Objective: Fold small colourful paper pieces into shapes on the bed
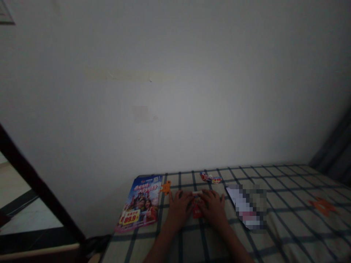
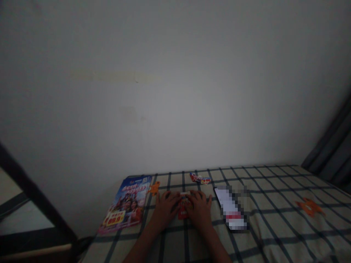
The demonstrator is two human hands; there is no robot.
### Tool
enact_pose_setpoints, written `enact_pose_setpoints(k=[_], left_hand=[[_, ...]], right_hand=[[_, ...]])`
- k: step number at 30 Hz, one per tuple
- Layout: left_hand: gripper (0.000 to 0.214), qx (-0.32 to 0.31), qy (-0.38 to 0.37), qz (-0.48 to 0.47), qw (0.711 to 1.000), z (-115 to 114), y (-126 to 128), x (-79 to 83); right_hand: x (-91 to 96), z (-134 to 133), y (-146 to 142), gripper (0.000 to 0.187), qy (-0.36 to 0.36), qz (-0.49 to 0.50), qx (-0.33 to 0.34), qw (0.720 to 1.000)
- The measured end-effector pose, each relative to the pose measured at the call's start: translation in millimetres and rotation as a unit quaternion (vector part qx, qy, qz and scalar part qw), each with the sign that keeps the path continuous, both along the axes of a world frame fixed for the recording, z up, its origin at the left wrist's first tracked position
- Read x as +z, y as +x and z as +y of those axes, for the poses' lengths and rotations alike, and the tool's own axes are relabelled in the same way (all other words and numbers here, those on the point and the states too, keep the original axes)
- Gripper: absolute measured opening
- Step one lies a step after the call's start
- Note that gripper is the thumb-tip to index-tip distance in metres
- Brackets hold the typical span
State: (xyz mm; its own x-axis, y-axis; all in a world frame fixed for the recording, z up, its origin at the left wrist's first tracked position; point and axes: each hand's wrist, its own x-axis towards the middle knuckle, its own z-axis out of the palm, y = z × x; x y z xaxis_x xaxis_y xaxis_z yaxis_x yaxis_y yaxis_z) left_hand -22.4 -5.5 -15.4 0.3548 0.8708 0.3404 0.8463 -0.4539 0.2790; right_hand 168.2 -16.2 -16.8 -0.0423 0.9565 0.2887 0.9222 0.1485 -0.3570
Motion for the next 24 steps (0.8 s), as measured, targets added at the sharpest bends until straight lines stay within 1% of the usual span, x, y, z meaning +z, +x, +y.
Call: enact_pose_setpoints(k=[6, 10, 14, 18, 24], left_hand=[[0.033, 0.001, -0.009, -0.007, 1.0, 1.1, -1.0, -2.1], [0.034, -0.002, -0.019, -0.014, 1.0, 4.3, -1.9, -6.4], [0.035, -0.001, -0.021, -0.01, 1.0, 5.7, -2.5, -8.3], [0.036, 0.002, -0.021, 0.003, 1.0, 5.0, -2.8, -7.3], [0.035, 0.004, -0.01, 0.004, 1.0, 5.5, -3.5, -8.5]], right_hand=[[-6.9, 4.9, 4.1, 0.029, 0.02, 0.02, -0.002, 1.0], [-12.3, 10.0, 7.3, 0.03, 0.036, 0.018, -0.021, 0.999], [-15.8, 13.3, 8.6, 0.028, 0.067, 0.005, -0.043, 0.997], [-15.3, 12.9, 8.4, 0.027, 0.074, -0.012, -0.057, 0.996], [-8.4, 6.8, 6.1, 0.027, 0.069, -0.021, -0.066, 0.995]])
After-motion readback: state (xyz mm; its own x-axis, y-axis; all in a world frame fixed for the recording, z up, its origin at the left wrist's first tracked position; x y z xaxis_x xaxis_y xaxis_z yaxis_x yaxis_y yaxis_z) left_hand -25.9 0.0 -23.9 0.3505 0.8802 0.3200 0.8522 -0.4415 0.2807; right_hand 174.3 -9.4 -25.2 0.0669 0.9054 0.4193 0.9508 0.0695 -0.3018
